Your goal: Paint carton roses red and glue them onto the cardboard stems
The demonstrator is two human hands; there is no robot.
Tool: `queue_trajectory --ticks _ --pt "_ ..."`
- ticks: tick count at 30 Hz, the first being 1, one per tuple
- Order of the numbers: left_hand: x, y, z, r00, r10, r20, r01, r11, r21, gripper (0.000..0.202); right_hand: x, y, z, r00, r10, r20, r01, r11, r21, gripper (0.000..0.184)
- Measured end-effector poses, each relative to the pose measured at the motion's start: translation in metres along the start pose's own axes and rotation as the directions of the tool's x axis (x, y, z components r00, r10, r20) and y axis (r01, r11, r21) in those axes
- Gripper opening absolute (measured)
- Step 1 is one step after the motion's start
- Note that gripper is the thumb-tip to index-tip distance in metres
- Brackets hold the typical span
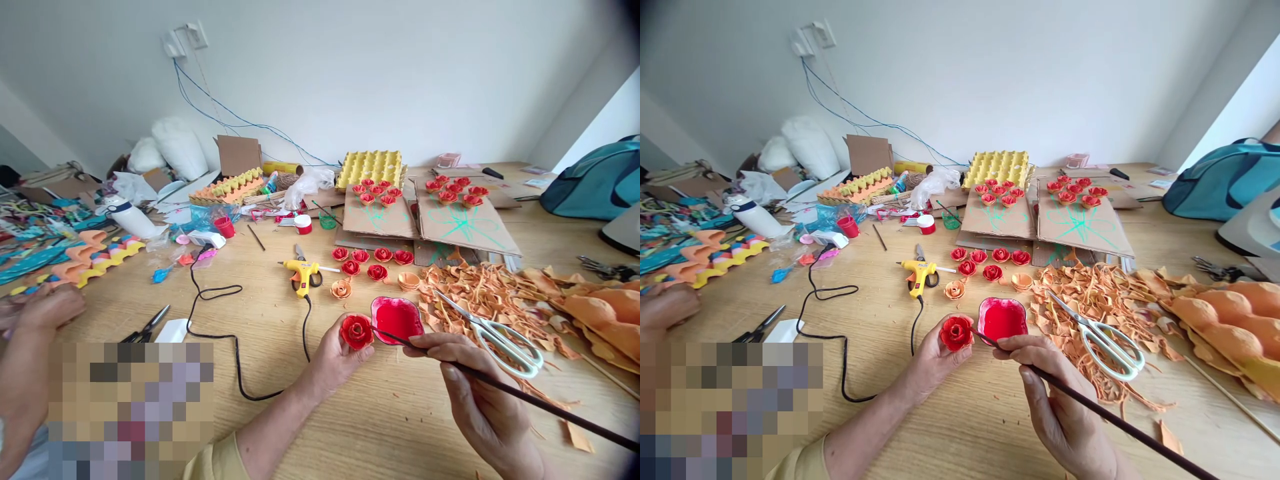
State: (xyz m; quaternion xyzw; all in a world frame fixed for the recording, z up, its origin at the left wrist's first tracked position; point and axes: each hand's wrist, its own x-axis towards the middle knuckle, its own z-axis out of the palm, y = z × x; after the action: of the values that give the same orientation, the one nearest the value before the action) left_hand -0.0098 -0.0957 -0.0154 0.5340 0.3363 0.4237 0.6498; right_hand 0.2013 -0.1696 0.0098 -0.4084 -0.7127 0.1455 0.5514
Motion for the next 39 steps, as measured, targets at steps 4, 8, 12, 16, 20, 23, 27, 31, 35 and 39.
queue_trajectory --ticks 4,8,12,16,20,23,27,31,35,39 --pt "-0.0005 -0.0004 -0.0004 1.000 0.020 0.003 -0.020 1.000 -0.003 0.047 -0.0006 0.0012 -0.0016 0.999 -0.007 0.038 0.008 1.000 -0.004 0.024" --pt "-0.0003 0.0005 -0.0007 1.000 0.021 0.005 -0.021 0.999 -0.027 0.048 -0.0018 -0.0003 -0.0034 0.996 -0.010 0.084 0.007 0.999 0.046 0.022" --pt "0.0003 0.0003 -0.0011 1.000 0.011 0.007 -0.011 1.000 -0.026 0.049 -0.0009 -0.0015 -0.0029 0.998 -0.034 0.046 0.031 0.997 0.065 0.023" --pt "0.0003 0.0000 -0.0005 1.000 0.008 -0.023 -0.008 1.000 -0.023 0.051 -0.0006 0.0020 -0.0016 1.000 -0.030 -0.008 0.030 0.999 0.013 0.027" --pt "0.0010 -0.0001 0.0000 0.998 0.010 -0.057 -0.011 1.000 -0.014 0.052 -0.0022 0.0046 -0.0005 0.996 -0.049 0.069 0.050 0.999 -0.016 0.030" --pt "0.0029 -0.0029 -0.0006 0.997 0.002 -0.071 -0.002 1.000 -0.011 0.054 -0.0036 0.0016 0.0004 0.989 -0.075 0.128 0.076 0.997 0.000 0.032" --pt "0.0057 -0.0081 -0.0019 0.995 0.015 -0.097 -0.017 1.000 -0.019 0.052 -0.0049 -0.0028 0.0003 0.977 -0.112 0.182 0.112 0.994 0.014 0.032" --pt "0.0058 -0.0086 -0.0020 0.995 0.035 -0.090 -0.034 0.999 0.012 0.046 -0.0052 -0.0007 -0.0002 0.975 -0.117 0.192 0.113 0.993 0.029 0.033" --pt "0.0040 -0.0058 -0.0015 0.997 0.040 -0.068 -0.037 0.999 0.030 0.042 -0.0034 0.0041 -0.0007 0.990 -0.074 0.123 0.076 0.997 -0.009 0.033" --pt "0.0030 -0.0026 -0.0006 0.998 0.046 -0.036 -0.045 0.998 0.036 0.037 -0.0016 0.0045 -0.0015 0.995 -0.071 0.065 0.072 0.997 -0.012 0.033"
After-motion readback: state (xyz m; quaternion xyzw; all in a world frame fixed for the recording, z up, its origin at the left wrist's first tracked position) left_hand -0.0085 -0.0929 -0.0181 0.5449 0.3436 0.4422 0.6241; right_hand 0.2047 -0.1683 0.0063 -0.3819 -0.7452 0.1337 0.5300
